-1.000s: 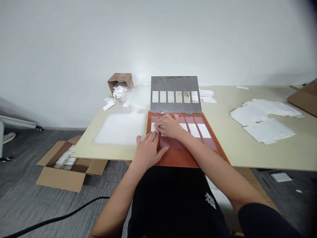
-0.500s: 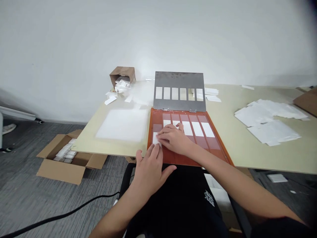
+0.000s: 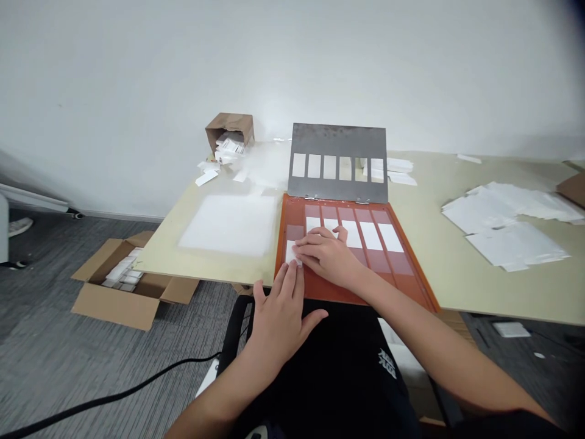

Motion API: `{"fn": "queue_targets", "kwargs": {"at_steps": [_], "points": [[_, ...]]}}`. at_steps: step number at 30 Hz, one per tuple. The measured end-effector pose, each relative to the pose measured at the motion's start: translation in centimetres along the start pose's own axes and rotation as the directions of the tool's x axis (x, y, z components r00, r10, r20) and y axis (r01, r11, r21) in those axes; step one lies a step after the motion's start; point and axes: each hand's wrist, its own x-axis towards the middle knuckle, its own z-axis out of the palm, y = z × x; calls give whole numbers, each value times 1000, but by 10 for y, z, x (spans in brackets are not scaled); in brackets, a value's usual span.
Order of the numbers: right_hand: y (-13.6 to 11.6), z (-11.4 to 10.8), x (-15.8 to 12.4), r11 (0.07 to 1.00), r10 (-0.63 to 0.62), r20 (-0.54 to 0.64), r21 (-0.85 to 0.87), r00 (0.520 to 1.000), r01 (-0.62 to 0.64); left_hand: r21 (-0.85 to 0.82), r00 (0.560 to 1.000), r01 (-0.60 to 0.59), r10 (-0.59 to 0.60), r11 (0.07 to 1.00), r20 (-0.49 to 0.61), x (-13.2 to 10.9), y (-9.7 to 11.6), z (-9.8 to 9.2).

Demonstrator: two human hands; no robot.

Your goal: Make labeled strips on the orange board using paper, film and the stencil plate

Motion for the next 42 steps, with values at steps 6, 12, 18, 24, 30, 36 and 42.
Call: {"fn": "queue_targets", "kwargs": {"at_steps": [6,12,18,24,30,36,42], "points": [[14,-16,14,993,102,84,55,991,-106,7,1000,17,-17,1000,-15,2,4,-1],[19,-10,25,973,181,119,-169,976,-159,7,999,14,-13,1000,-35,3,5,0],[19,-1,25,971,208,92,-140,974,-194,23,998,11,-10,1000,-62,2,7,3],[20,2,28,973,207,51,-117,977,-200,25,997,27,-25,999,-71,3,8,2],[19,5,30,976,188,41,-120,981,-182,22,999,21,-21,1000,-28,4,8,-2],[19,8,29,976,215,-17,-33,977,-215,20,999,24,-24,1000,-28,4,9,-1],[16,5,30,936,291,-39,217,956,-276,4,999,28,-28,1000,-18,5,8,-3]]}}
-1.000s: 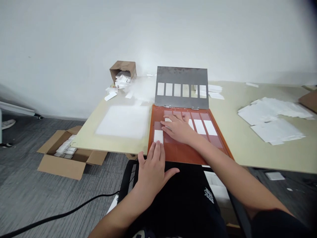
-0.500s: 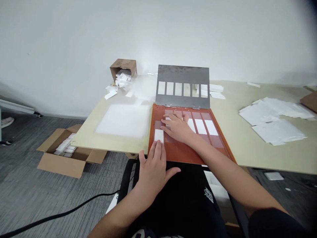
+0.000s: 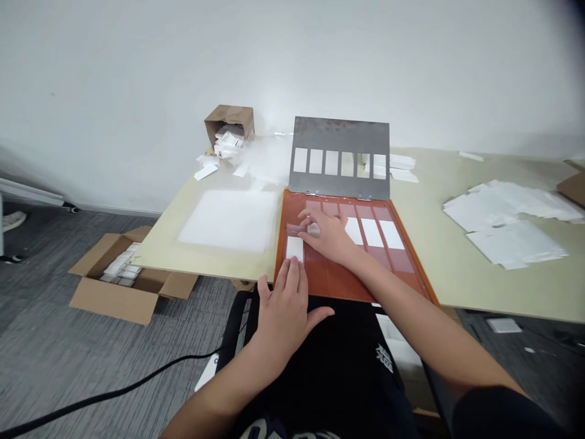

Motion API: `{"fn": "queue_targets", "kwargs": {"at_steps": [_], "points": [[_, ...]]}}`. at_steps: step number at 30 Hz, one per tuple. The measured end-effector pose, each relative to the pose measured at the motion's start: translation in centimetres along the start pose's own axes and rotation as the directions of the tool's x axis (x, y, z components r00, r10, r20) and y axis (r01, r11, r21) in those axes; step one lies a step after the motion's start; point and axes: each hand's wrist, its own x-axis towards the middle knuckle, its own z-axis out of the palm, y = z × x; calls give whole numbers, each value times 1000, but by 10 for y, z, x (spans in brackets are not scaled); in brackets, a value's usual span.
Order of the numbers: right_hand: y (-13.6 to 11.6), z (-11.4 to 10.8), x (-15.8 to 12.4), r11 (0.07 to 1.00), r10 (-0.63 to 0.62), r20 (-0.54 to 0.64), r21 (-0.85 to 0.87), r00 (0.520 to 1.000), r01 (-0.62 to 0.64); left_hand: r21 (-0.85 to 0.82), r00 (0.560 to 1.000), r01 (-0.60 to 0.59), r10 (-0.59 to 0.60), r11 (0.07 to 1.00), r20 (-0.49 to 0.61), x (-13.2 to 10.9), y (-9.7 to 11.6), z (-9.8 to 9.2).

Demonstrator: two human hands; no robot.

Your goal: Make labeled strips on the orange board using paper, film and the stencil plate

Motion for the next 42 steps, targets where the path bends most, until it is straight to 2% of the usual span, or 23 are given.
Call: {"fn": "queue_targets", "kwargs": {"at_steps": [4,8,15,23,42], "points": [[-3,-4,-2,999,-10,44,53,999,8,-9,1000,-1,1,1000,-1,0,-1,1],[-5,-6,-7,995,-97,70,-5,993,98,3,1000,-8,8,1000,-2,0,0,1],[-6,1,-15,978,-172,28,-119,985,174,12,1000,7,-7,1000,-11,0,1,1],[-4,3,-17,973,-183,21,-138,983,184,33,999,18,-16,999,-38,-4,2,6],[-8,0,-16,978,-165,32,-123,986,168,28,999,31,-30,999,-21,-6,5,8]]}}
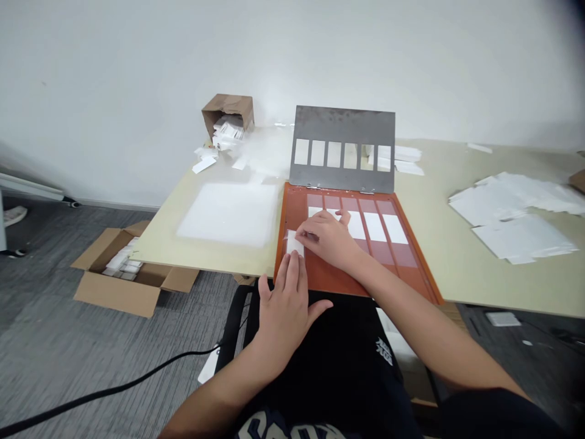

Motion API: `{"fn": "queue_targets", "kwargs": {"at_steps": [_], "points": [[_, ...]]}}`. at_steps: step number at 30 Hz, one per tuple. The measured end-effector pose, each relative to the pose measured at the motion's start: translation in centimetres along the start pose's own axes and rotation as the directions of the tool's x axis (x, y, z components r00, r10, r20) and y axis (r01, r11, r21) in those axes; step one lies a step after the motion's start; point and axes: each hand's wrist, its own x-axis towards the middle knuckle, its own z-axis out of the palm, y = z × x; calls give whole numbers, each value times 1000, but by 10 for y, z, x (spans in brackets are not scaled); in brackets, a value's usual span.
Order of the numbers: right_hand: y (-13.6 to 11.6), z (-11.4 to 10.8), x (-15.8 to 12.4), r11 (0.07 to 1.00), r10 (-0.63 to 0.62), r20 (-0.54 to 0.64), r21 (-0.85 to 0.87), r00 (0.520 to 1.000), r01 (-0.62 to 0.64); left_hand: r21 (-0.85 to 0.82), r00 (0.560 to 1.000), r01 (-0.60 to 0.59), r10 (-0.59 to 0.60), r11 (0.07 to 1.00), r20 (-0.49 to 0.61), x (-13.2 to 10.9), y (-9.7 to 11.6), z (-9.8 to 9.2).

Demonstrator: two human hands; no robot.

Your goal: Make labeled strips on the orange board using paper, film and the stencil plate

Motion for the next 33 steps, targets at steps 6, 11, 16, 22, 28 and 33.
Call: {"fn": "queue_targets", "kwargs": {"at_steps": [6,11,16,22,28,33], "points": [[0,-1,0,1000,7,7,-16,1000,-7,-1,1000,3,-3,1000,4,0,1,-1],[-1,-2,0,1000,15,10,3,1000,-15,3,1000,-1,1,1000,-2,0,0,0],[0,-1,1,1000,11,10,15,1000,-11,0,999,0,0,1000,-44,1,0,2],[2,1,1,1000,-2,-5,9,1000,2,26,998,-6,7,1000,-62,0,0,0],[2,0,-1,1000,-14,10,13,1000,14,9,999,-16,16,1000,-46,2,-2,-1],[4,-4,-3,999,-45,-6,21,999,45,-5,999,-35,35,999,-39,5,-4,-3]]}}
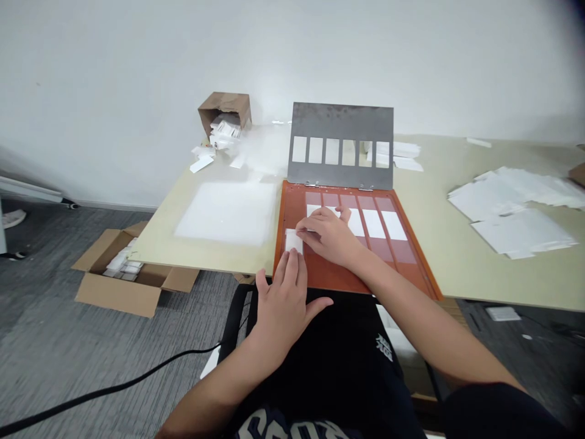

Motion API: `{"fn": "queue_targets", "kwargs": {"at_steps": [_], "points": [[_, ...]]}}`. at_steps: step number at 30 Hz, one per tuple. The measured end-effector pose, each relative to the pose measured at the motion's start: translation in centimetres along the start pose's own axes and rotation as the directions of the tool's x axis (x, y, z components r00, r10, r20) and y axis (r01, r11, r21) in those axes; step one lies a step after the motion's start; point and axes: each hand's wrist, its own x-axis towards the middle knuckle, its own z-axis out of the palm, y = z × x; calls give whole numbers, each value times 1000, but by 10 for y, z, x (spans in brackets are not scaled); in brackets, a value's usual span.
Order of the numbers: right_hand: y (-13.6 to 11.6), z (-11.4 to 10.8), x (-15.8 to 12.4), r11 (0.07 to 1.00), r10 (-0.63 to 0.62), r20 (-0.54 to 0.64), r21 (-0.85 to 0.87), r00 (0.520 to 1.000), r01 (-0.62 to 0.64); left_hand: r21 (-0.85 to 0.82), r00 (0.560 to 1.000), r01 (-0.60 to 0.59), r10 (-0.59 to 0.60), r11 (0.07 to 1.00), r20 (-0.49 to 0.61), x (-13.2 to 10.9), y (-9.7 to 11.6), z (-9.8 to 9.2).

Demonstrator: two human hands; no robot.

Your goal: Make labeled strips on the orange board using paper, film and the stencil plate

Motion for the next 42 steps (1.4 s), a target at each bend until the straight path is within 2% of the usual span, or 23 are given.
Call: {"fn": "queue_targets", "kwargs": {"at_steps": [11,25,31,37,42], "points": [[7,-8,-6,979,-174,-1,-107,985,173,-38,1000,5,-5,999,9,3,-1,-2],[4,-6,-12,875,-356,16,-346,934,339,-58,1000,1,-2,998,-13,1,-4,0],[5,-6,-13,855,-387,48,-356,921,377,-43,1000,-14,14,999,0,2,-5,-3],[8,-6,-12,876,-366,53,-318,929,363,-45,1000,-7,8,999,21,2,-4,-4],[8,-7,-11,851,-409,69,-331,910,408,-21,999,6,-5,1000,36,2,-1,-4]]}}
